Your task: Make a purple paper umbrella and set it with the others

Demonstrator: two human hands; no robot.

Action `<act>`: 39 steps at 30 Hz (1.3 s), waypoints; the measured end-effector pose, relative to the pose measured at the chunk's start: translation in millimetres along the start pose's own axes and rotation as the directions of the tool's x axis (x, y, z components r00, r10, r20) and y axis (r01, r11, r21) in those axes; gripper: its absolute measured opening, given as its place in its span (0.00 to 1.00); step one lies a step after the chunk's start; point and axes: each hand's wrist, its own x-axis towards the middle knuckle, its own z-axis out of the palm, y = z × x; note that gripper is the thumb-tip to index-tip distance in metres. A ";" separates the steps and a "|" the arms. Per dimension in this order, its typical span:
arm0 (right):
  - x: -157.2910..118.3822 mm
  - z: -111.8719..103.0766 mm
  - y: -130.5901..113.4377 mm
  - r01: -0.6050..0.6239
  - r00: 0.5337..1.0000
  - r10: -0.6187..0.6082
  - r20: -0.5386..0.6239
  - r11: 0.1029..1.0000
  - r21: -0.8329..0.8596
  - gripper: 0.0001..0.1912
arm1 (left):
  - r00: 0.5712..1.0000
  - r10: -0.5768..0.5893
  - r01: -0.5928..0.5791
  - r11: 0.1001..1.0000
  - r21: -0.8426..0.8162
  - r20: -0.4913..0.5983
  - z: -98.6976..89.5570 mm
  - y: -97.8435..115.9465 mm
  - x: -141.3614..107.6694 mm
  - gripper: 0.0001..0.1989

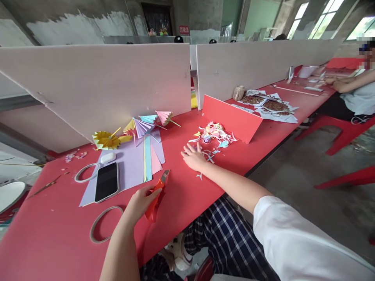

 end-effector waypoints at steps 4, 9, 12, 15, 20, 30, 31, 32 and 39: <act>8.3 -5.5 34.2 -0.099 0.995 0.099 -0.001 0.995 0.009 0.20 | 1.000 -0.028 0.028 0.992 0.123 0.003 1.2 6.4 -1.4 0.19; -16.5 -25.2 16.6 -0.065 0.997 0.068 -0.043 0.996 0.054 0.23 | 0.999 -0.031 0.036 0.984 0.177 -0.031 5.1 11.2 1.9 0.18; -53.4 -30.1 -14.0 0.151 0.988 -0.148 -0.036 0.983 0.102 0.28 | 0.999 -0.036 0.042 0.981 0.190 -0.030 6.1 11.2 2.8 0.18; -75.8 -25.1 -23.2 0.315 0.948 -0.318 -0.001 0.938 0.144 0.30 | 0.999 -0.047 0.051 0.980 0.190 -0.026 6.2 11.9 1.6 0.18; -45.2 -9.0 21.2 0.133 0.991 -0.133 0.003 0.991 0.027 0.24 | 0.998 -0.063 0.069 0.961 0.268 -0.031 9.4 17.7 -1.2 0.19; 17.9 6.5 116.1 -0.115 0.989 0.108 -0.098 0.991 -0.073 0.20 | 0.994 0.024 -0.006 0.988 0.157 -0.110 40.3 36.2 1.1 0.16; 18.2 4.2 117.8 -0.134 0.985 0.124 -0.122 0.988 -0.075 0.20 | 0.992 0.042 -0.023 0.988 0.153 -0.121 43.6 38.0 2.4 0.16; 16.7 1.4 116.8 -0.145 0.981 0.133 -0.144 0.987 -0.076 0.20 | 0.989 0.057 -0.037 0.988 0.152 -0.134 46.6 39.6 3.8 0.16; -34.5 -7.7 92.7 -0.024 0.963 -0.008 -0.269 0.993 -0.113 0.19 | 0.978 0.084 -0.052 0.985 0.165 -0.191 58.1 46.2 10.7 0.15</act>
